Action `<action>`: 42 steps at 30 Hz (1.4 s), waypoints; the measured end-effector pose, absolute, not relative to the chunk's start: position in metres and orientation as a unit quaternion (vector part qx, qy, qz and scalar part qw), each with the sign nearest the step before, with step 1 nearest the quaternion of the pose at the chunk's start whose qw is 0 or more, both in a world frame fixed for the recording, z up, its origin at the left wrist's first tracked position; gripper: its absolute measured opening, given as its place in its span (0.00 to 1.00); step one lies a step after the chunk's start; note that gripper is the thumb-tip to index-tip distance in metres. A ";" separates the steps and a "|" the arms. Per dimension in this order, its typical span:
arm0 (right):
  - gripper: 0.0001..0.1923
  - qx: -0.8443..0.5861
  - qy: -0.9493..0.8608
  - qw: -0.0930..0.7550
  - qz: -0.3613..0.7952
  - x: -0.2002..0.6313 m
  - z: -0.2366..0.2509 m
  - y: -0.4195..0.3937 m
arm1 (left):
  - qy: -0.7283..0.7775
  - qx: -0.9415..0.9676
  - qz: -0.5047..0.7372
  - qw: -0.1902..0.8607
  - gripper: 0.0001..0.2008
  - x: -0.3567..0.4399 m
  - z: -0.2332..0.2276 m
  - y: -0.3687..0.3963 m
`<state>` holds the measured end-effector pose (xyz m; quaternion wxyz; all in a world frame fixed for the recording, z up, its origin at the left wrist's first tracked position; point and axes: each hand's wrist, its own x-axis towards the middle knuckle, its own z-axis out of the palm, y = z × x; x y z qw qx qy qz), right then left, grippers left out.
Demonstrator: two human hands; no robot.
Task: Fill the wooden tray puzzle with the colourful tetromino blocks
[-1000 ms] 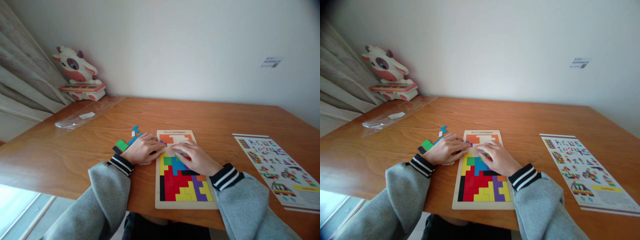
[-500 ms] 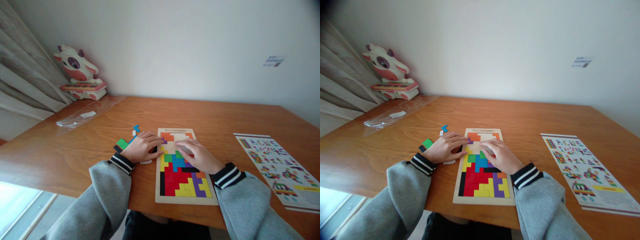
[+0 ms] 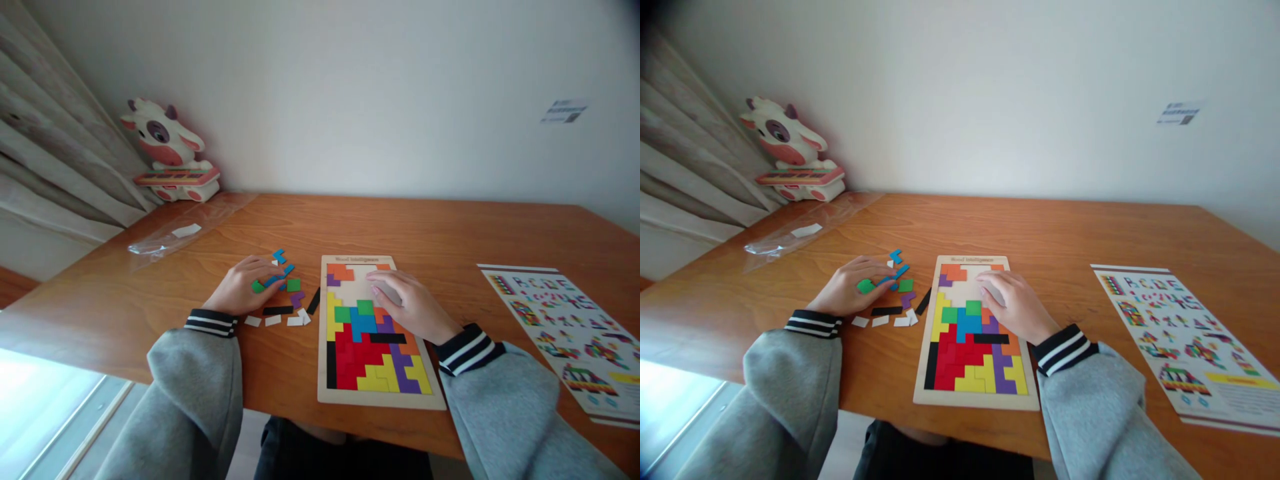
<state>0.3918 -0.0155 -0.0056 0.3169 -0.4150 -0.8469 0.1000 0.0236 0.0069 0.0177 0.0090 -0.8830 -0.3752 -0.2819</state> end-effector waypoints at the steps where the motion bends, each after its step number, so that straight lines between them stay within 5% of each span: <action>1: 0.11 -0.413 -0.848 0.317 0.101 0.392 -0.006 -0.016 | -0.368 -0.887 -0.279 -0.006 0.09 0.026 0.017 0.005; 10: 0.10 -0.409 -0.849 0.316 0.111 0.391 -0.007 -0.016 | -0.322 -0.911 -0.237 -0.099 0.12 0.050 0.020 -0.006; 20: 0.10 -0.406 -0.850 0.321 0.103 0.392 -0.006 -0.015 | -0.467 -0.830 -0.304 0.017 0.12 0.000 0.018 0.000; 27: 0.10 -0.404 -0.849 0.323 0.107 0.391 -0.004 -0.017 | -0.454 -0.863 -0.222 0.002 0.17 -0.010 0.013 -0.008; 42: 0.13 -0.401 -0.850 0.321 0.113 0.388 0.000 -0.019 | -0.430 -0.864 -0.259 -0.040 0.13 0.007 0.004 -0.007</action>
